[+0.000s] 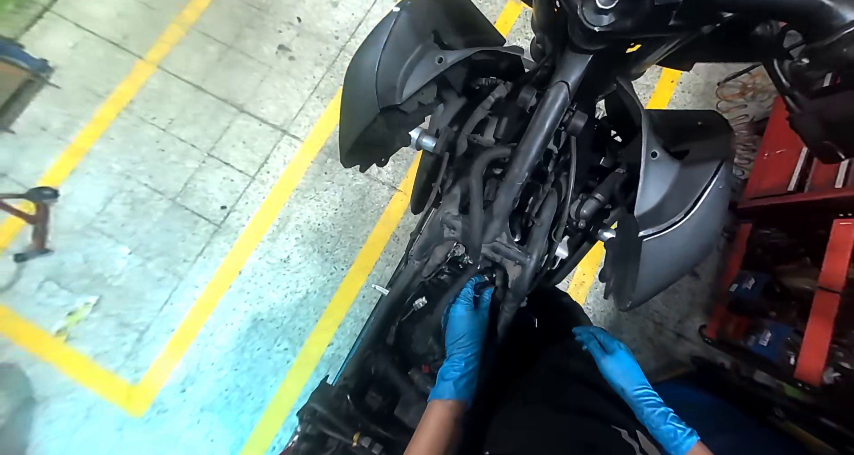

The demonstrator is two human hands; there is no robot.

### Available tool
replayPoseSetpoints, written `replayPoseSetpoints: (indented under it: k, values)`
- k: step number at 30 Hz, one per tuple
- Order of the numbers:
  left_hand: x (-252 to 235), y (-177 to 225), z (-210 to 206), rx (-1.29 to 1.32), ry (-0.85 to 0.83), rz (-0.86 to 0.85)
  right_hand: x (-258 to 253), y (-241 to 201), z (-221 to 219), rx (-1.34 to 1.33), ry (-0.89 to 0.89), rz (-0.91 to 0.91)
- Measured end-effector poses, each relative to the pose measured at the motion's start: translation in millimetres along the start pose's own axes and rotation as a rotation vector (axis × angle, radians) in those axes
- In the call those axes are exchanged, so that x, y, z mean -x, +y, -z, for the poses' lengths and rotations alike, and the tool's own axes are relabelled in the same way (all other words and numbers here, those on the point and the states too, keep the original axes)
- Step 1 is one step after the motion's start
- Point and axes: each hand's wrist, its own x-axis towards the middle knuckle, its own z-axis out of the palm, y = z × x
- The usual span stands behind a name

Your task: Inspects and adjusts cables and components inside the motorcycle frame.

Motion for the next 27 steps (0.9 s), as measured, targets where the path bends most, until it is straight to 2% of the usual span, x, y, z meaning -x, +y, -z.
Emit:
replayPoseSetpoints:
  k: [2, 4, 8, 14, 18, 23, 27]
  values:
    - [-1.5, 9.3, 2.6, 0.018, -0.053, 0.085, 1.7, 5.3, 1.0, 0.007, 0.006, 0.007]
    - [-6.3, 9.8, 1.2, 0.05, -0.061, 0.096, 3.6, 10.0, 2.5, 0.021, 0.018, 0.009]
    - [-14.2, -9.3, -13.2, 0.187, 0.045, -0.004, 8.9, 18.6, 4.8, 0.035, 0.053, -0.004]
    - [-10.1, -11.1, -15.6, 0.23, 0.188, -0.16, 16.2, 25.3, 3.1, 0.063, 0.042, -0.031]
    - [-11.5, -4.6, -10.5, 0.096, 0.079, -0.102, 16.5, 23.0, -0.8, 0.079, 0.023, -0.048]
    - [-16.0, -13.2, -14.3, 0.212, 0.118, -0.203, 13.2, 18.4, -3.0, 0.105, 0.011, -0.021]
    - [-16.3, 0.1, -6.2, 0.061, 0.049, -0.143, 11.2, 17.9, -1.3, 0.107, 0.006, -0.031]
